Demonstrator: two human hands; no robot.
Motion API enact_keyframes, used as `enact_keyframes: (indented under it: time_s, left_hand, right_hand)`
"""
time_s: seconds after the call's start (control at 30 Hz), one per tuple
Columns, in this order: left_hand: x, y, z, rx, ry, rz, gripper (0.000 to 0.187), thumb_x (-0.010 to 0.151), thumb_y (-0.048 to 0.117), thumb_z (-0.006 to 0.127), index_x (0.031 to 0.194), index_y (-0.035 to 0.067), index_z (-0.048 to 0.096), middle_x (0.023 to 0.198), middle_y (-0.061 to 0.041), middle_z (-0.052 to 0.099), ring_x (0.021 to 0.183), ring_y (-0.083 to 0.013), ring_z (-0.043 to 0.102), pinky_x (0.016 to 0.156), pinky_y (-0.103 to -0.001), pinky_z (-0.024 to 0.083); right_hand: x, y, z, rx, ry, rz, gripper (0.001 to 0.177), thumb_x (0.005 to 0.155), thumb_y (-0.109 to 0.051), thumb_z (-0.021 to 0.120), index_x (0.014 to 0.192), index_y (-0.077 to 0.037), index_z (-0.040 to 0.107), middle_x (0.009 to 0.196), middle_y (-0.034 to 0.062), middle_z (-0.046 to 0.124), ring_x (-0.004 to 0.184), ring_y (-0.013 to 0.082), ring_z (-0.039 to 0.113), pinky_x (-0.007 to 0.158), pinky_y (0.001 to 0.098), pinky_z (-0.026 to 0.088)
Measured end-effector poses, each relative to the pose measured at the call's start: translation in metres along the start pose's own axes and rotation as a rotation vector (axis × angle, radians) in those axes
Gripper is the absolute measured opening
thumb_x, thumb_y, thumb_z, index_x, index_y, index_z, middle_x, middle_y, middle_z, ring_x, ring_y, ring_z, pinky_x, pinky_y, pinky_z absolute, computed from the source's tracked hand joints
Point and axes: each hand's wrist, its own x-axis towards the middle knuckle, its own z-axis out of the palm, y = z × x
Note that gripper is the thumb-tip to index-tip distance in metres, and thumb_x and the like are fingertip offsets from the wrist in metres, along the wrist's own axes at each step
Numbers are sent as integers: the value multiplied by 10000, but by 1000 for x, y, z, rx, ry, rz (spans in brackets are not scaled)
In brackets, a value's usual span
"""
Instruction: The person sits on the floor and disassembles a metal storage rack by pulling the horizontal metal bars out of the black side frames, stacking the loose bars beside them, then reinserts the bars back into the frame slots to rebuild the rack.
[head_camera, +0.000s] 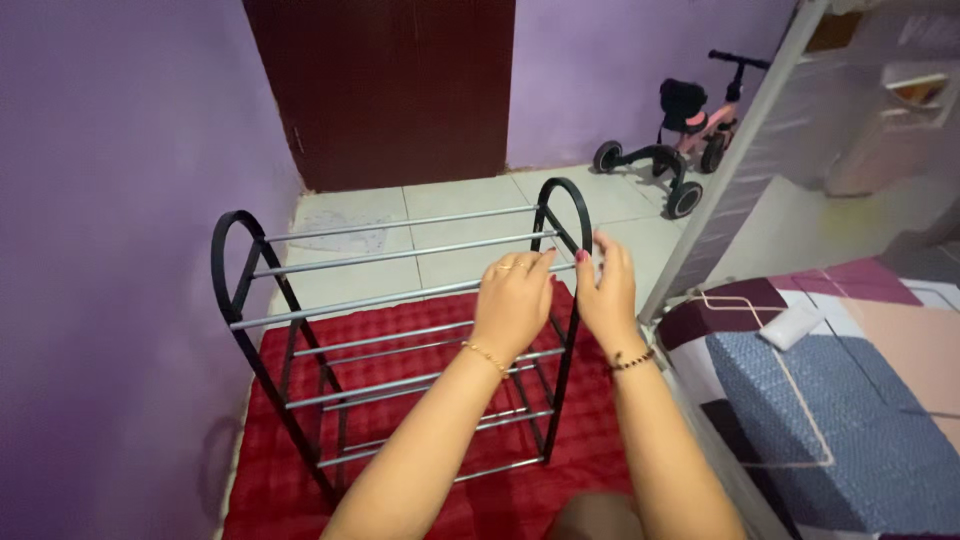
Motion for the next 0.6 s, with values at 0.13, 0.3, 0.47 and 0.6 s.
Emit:
enact_keyframes:
  time_s: [0.13,0.3,0.47,0.6]
  left_hand:
    - [2,-3,35,205,-174,-48,275,911,164,645,1161,69,707,972,-90,704,921,-282,677,794,-436,512]
    - [2,-8,62,281,-256,-14,218,886,140,624,1081,97,712,926,-67,700,892,-259,689,777,-411,518]
    - [6,-10,68,224,-300,-38,147,897,144,641,1022,108,707,862,-68,686,831,-266,675,717,-420,503]
    - [2,-14,54,236,-236,35,119,884,141,668,997,118,695,880,-80,676,835,-266,668,707,-410,499]
  right_hand:
    - [-5,32,11,362,-129,184,422,1014,-202,610,1388,-16,554,1244,149,655,996,190,652,813,304,548]
    - [-9,43,24,291,-100,147,359,1046,-195,596,1363,-28,601,1224,124,611,889,145,666,782,273,546]
    - [-10,38,25,490,-173,385,321,1060,-238,553,1329,-74,612,910,7,675,768,79,622,719,247,530]
    - [-14,29,26,518,-174,405,279,1066,-239,560,1277,-74,634,868,18,652,754,79,588,699,245,510]
